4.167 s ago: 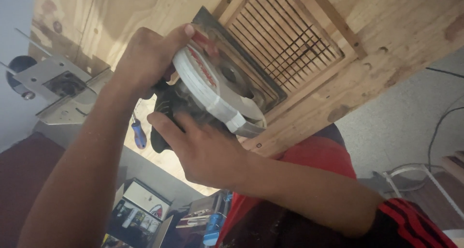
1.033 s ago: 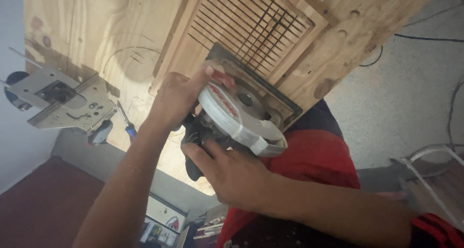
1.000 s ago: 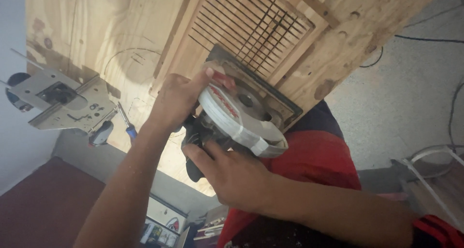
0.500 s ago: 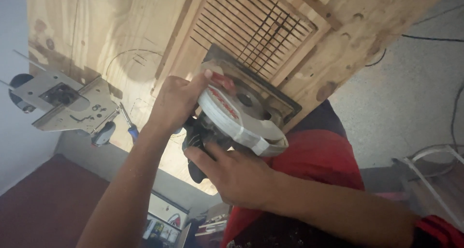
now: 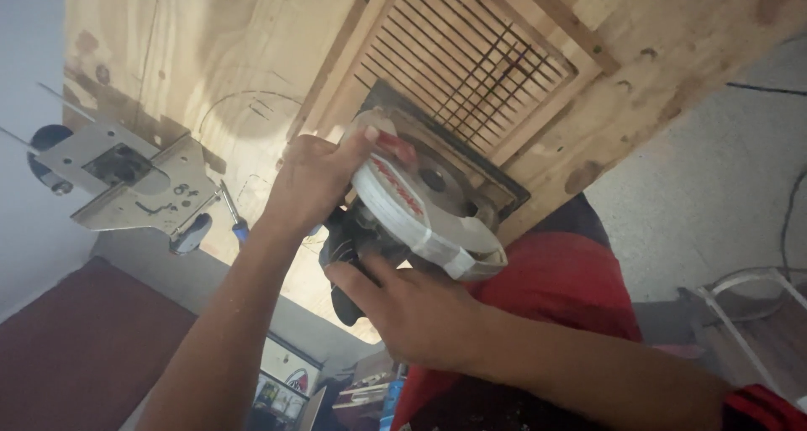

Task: Prying out thin wood strips from a slotted board with a screwdriver and then cutting the board using a circular saw.

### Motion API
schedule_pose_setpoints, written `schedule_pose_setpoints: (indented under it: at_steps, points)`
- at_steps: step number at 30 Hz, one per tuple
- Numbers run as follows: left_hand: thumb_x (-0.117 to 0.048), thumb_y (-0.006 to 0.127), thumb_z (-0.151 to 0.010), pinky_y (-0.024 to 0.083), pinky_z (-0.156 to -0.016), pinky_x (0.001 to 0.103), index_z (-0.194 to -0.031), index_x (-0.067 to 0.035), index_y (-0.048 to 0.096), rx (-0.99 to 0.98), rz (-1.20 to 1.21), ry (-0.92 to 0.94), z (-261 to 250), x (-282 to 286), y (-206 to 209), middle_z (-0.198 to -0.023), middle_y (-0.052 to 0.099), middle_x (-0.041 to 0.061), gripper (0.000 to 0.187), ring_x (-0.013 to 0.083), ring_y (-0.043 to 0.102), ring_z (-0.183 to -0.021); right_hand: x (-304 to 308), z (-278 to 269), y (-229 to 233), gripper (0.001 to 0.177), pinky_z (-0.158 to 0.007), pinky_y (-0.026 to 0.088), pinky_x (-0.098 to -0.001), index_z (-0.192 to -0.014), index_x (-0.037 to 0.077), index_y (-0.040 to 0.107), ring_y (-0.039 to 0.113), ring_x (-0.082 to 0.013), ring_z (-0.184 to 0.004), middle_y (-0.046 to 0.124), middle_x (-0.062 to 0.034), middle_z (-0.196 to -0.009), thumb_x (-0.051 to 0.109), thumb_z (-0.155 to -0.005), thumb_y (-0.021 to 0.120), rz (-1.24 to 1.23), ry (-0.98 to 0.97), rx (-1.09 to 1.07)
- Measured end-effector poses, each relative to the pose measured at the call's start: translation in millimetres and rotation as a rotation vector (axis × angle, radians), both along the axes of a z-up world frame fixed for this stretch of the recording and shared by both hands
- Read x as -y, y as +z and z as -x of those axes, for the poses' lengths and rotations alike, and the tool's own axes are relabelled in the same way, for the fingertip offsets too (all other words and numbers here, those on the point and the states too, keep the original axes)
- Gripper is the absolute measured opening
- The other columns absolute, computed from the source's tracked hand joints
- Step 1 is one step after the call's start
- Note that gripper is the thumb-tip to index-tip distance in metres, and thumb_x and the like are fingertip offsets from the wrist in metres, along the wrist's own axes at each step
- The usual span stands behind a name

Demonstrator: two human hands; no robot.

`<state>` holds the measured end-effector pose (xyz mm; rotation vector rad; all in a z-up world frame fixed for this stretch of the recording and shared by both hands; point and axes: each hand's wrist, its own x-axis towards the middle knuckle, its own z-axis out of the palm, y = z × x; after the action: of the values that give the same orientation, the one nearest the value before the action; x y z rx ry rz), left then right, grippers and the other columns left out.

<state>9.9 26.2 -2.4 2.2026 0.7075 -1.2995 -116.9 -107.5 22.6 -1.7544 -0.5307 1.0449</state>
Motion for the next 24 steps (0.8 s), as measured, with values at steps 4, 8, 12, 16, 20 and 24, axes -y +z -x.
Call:
schedule_pose_setpoints:
  at_steps: [4, 8, 12, 16, 20, 24]
  points:
    - [-0.057, 0.056, -0.094, 0.028, -0.047, 0.032, -0.048, -0.011, 0.035, -0.014, 0.011, -0.031, -15, 1, 10, -0.047, 0.037, 0.002, 0.068, 0.0138, 0.037, -0.045, -6, -5, -4, 0.064, -0.054, 0.054, -0.0614, -0.147, 0.011, 0.035, 0.066, -0.0498, -0.074, 0.053, -0.0228, -0.118, -0.001, -0.086, 0.052, -0.007, -0.020, 0.057]
    - [-0.047, 0.043, -0.096, 0.037, -0.052, 0.023, -0.089, -0.026, 0.086, -0.021, 0.155, -0.046, -31, 4, 26, -0.067, 0.069, -0.003, 0.048, 0.0080, 0.046, -0.053, -13, -14, -4, 0.061, -0.056, 0.053, -0.0631, -0.148, 0.012, 0.034, 0.066, -0.0507, -0.073, 0.053, -0.0227, -0.119, 0.002, -0.089, 0.049, -0.025, -0.009, 0.023]
    - [-0.057, 0.052, -0.092, 0.033, -0.048, 0.030, -0.071, -0.016, 0.078, -0.009, 0.043, -0.014, -36, -10, 13, -0.046, 0.037, 0.003, 0.053, 0.0114, 0.037, -0.047, -20, -34, 0, 0.073, -0.061, 0.052, -0.0660, -0.146, 0.012, 0.030, 0.064, -0.0527, -0.080, 0.051, -0.0218, -0.116, -0.008, -0.081, 0.056, -0.037, 0.068, -0.093]
    - [-0.051, 0.056, -0.095, 0.034, -0.049, 0.029, -0.052, -0.008, 0.053, 0.007, 0.018, 0.019, -41, -20, 9, -0.049, 0.045, 0.003, 0.061, 0.0118, 0.043, -0.050, -27, -36, -2, 0.074, -0.053, 0.054, -0.0597, -0.144, 0.010, 0.034, 0.066, -0.0483, -0.070, 0.055, -0.0214, -0.111, -0.008, -0.078, 0.061, -0.069, -0.028, 0.042]
    - [-0.049, 0.055, -0.100, 0.032, -0.045, 0.027, -0.051, -0.008, 0.057, 0.020, 0.028, -0.004, -47, -27, 8, -0.044, 0.046, 0.004, 0.063, 0.0122, 0.043, -0.043, -32, -46, 1, 0.069, -0.055, 0.052, -0.0611, -0.145, 0.011, 0.033, 0.064, -0.0512, -0.068, 0.051, -0.0222, -0.113, -0.006, -0.082, 0.055, -0.073, -0.021, -0.015]
    - [-0.058, 0.059, -0.098, 0.032, -0.043, 0.029, -0.052, -0.007, 0.054, -0.008, -0.073, 0.010, -57, -31, 8, -0.045, 0.049, 0.006, 0.068, 0.0159, 0.044, -0.040, -39, -58, 4, 0.070, -0.053, 0.051, -0.0613, -0.144, 0.014, 0.035, 0.063, -0.0528, -0.063, 0.050, -0.0205, -0.113, -0.009, -0.079, 0.049, -0.077, -0.056, -0.005]
